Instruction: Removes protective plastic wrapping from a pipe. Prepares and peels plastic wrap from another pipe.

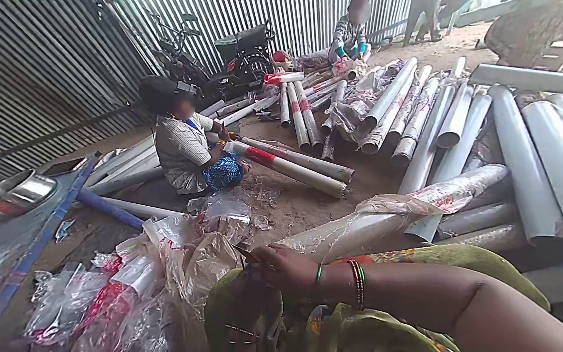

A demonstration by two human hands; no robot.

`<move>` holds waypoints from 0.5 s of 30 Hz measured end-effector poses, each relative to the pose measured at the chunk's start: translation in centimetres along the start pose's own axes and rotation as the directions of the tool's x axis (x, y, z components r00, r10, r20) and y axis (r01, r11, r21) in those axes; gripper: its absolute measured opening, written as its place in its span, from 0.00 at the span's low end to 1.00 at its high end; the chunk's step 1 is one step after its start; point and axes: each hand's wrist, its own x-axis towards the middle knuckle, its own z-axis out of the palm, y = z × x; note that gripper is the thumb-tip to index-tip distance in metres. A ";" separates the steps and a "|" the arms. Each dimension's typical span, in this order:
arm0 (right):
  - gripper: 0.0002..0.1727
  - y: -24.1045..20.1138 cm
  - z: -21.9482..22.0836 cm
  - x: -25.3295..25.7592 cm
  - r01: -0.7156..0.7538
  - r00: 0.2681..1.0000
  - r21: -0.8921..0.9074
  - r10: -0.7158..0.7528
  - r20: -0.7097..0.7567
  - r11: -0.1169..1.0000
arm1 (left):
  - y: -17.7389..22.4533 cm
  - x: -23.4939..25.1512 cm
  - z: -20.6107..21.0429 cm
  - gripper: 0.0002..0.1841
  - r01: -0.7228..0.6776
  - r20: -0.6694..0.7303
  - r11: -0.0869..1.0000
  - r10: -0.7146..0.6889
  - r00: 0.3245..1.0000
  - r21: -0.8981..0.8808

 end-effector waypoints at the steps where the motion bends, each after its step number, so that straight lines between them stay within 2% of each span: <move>1: 0.21 -0.1 0.5 0.3 0.025 0.999 -0.022 -0.026 -0.022 0.999 | -0.5 0.1 0.0 0.25 -0.002 -0.004 1.000 0.002 1.000 0.019; 3: 0.20 0.2 1.9 0.8 0.100 0.990 -0.052 -0.104 -0.091 0.994 | -2.5 0.0 -0.3 0.28 -0.108 -0.011 0.983 0.111 0.994 0.149; 4: 0.19 0.7 2.6 0.9 0.152 0.979 -0.066 -0.160 -0.128 0.986 | -3.6 0.0 -0.6 0.25 -0.091 0.022 0.977 0.089 0.996 0.191; 6: 0.19 1.4 3.7 1.0 0.236 0.954 -0.091 -0.248 -0.167 0.968 | -1.5 0.2 -0.8 0.19 0.107 0.083 0.961 -0.133 0.988 0.257; 7: 0.18 1.7 4.0 1.0 0.266 0.942 -0.120 -0.284 -0.179 0.957 | -0.3 0.3 -0.7 0.17 0.154 0.070 0.952 -0.178 0.982 0.266; 8: 0.19 2.0 4.2 1.1 0.275 0.940 -0.140 -0.296 -0.172 0.951 | -0.2 0.2 -0.7 0.16 0.134 0.069 0.956 -0.157 0.985 0.262; 9: 0.20 2.2 4.2 1.1 0.265 0.946 -0.151 -0.287 -0.148 0.952 | -1.1 -0.1 -0.8 0.18 0.018 0.073 0.967 -0.038 0.997 0.255; 11: 0.22 2.4 4.2 1.3 0.245 0.957 -0.165 -0.265 -0.115 0.955 | -3.2 -0.4 -0.8 0.26 -0.250 0.071 0.935 0.239 0.968 0.252; 12: 0.23 2.4 4.2 1.3 0.240 0.959 -0.174 -0.261 -0.107 0.955 | -3.2 -0.4 -0.7 0.27 -0.284 0.061 0.924 0.278 0.959 0.256; 13: 0.23 2.2 4.0 1.4 0.227 0.966 -0.175 -0.244 -0.083 0.958 | -2.2 -0.6 -0.7 0.27 -0.236 0.070 0.931 0.225 0.972 0.280; 14: 0.23 2.0 3.7 1.4 0.210 0.973 -0.177 -0.223 -0.054 0.962 | 0.6 -0.7 -0.8 0.29 -0.117 0.108 0.935 0.085 0.991 0.334; 15: 0.23 1.7 3.5 1.4 0.193 0.979 -0.181 -0.200 -0.025 0.964 | 4.7 -0.4 -1.1 0.31 0.065 0.189 0.925 -0.145 0.971 0.375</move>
